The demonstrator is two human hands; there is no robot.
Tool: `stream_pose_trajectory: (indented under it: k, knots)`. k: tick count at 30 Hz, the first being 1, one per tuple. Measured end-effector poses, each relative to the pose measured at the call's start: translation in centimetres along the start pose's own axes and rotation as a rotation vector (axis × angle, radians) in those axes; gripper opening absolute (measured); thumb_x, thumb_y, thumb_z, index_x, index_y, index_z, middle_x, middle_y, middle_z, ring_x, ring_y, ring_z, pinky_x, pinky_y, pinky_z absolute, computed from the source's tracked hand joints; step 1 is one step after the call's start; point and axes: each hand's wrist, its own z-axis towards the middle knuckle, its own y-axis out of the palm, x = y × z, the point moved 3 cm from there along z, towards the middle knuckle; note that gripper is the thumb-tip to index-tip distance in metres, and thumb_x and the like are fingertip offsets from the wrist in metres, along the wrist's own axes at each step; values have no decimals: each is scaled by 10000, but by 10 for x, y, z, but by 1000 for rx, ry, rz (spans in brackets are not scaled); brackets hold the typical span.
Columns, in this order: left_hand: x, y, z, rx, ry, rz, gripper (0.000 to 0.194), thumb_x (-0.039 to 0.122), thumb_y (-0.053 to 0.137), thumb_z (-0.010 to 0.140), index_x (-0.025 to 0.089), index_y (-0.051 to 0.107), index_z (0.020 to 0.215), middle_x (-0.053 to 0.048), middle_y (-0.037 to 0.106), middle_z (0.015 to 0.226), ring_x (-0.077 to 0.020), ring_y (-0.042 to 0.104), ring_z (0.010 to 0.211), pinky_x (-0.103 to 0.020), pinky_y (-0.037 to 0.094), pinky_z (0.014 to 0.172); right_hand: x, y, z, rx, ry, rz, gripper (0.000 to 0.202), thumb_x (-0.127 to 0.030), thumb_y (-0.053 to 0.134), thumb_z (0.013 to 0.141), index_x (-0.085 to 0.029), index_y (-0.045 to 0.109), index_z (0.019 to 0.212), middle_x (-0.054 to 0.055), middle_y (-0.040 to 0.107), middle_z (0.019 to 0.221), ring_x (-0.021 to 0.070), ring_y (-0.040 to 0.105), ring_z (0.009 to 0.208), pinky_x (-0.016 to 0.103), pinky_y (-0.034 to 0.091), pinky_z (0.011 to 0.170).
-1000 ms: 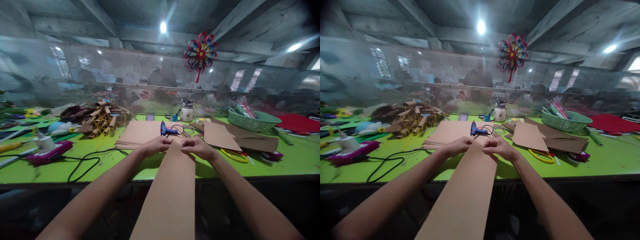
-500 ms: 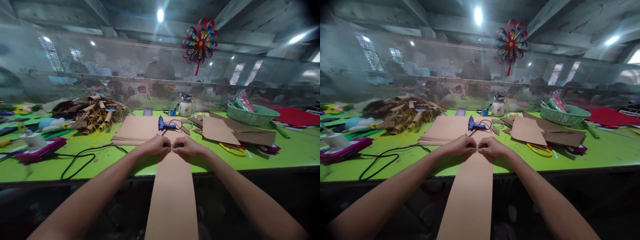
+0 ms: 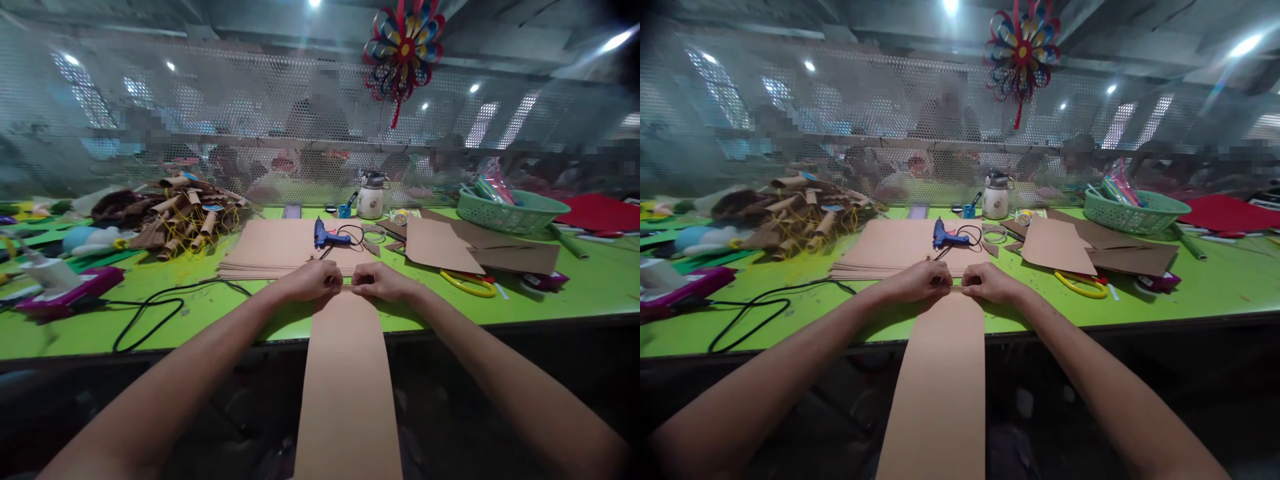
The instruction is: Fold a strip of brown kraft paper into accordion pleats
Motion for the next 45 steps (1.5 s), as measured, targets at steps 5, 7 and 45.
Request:
stream_pose_trajectory:
  k: [5, 7, 45]
  knots:
    - [2, 4, -2, 64, 76, 27, 125, 158, 547, 816, 156, 672, 816, -33, 602, 815, -140, 541, 740, -234, 389, 674, -2, -2, -2, 20, -66, -129, 67, -197, 606, 786, -145, 615, 746, 7, 554, 692, 127, 496, 642, 246, 386, 595]
    - [2, 4, -3, 77, 88, 50, 118, 147, 547, 813, 155, 663, 802, -34, 590, 809, -141, 540, 749, -234, 393, 682, -3, -2, -4, 23, -100, -211, 40, -161, 598, 788, -147, 612, 752, 11, 557, 705, 128, 491, 645, 243, 374, 593]
    - [36, 5, -32, 69, 139, 566, 190, 120, 432, 889, 107, 603, 807, -124, 565, 880, -214, 524, 794, -334, 439, 730, -34, 13, -36, 30, -342, -883, 88, -99, 502, 856, -132, 570, 813, 110, 532, 895, 228, 457, 894, 324, 398, 702]
